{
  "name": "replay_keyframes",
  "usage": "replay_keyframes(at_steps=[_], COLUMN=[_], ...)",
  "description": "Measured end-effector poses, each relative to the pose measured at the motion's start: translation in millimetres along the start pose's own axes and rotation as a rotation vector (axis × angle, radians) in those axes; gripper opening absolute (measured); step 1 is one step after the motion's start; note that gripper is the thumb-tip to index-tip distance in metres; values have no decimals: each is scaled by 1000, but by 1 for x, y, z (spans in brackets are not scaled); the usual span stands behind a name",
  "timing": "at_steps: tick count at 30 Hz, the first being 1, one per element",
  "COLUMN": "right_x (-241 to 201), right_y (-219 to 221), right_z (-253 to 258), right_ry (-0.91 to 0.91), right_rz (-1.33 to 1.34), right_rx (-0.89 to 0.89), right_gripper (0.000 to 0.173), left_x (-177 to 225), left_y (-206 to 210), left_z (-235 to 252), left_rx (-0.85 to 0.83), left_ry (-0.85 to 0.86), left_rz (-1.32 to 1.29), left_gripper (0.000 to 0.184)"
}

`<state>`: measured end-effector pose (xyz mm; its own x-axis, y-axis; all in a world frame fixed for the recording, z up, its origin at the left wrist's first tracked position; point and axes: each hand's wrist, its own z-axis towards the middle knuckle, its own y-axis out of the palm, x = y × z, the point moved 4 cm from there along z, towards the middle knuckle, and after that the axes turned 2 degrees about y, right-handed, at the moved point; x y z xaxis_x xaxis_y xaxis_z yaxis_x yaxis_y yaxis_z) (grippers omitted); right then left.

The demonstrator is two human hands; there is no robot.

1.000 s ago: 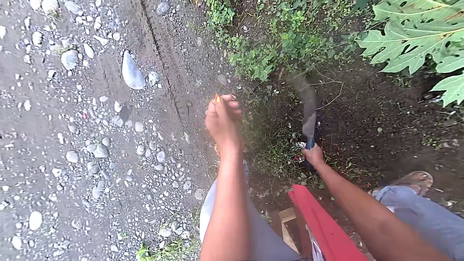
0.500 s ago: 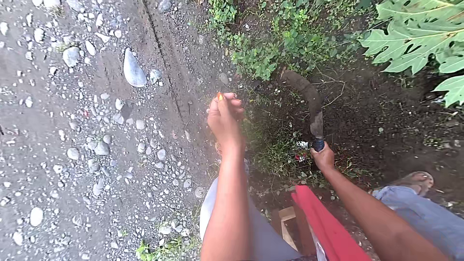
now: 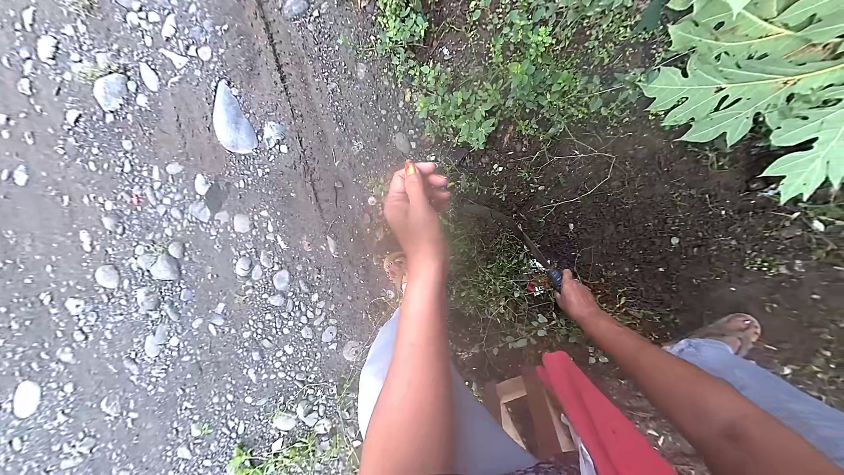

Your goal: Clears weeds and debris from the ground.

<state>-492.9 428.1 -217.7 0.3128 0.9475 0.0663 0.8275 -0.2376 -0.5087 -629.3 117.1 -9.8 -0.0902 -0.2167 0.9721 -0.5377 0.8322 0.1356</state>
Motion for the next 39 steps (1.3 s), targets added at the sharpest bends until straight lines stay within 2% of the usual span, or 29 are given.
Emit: replay_keyframes(at_steps=[3,7,10,14,18,21,28,30,32,35,37,39], right_x=[-5,8,13,9,15,13,-35,-32,-24,-6,12,19], right_y=[22,40,23,-15,-29,-26,-35,-38,-35,-8,8,-10], right_z=[-4,-5,-3,14,12,2,7,21,34,38,35,32], right_ry=[-49,-164,-95,-91,-122,-153,-139,-215,-193,-108,-39,-14], right_rz=[-129,-211,-110,-112,-51,219,1324,1397,1254,649,299,152], right_rx=[85,81,119,183,161,212,343,284,134,29,-57,-25], right_gripper=[45,53,53,46,57,61,47,44,50,68,70,67], left_x=[-1,-3,-3,-2,1,1,1,1,2,1,0,1], left_y=[5,5,2,-2,-7,-8,-6,-5,-5,-5,-5,-5], left_z=[-2,-1,2,1,0,2,1,2,3,3,2,5], left_rx=[-11,-13,-5,-6,14,4,-3,-4,1,3,1,-1], left_ry=[-3,3,5,18,12,14,2,3,7,6,3,15], left_rz=[7,17,17,12,7,14,11,13,18,11,6,0], left_gripper=[33,32,34,34,33,34,35,35,35,34,34,35])
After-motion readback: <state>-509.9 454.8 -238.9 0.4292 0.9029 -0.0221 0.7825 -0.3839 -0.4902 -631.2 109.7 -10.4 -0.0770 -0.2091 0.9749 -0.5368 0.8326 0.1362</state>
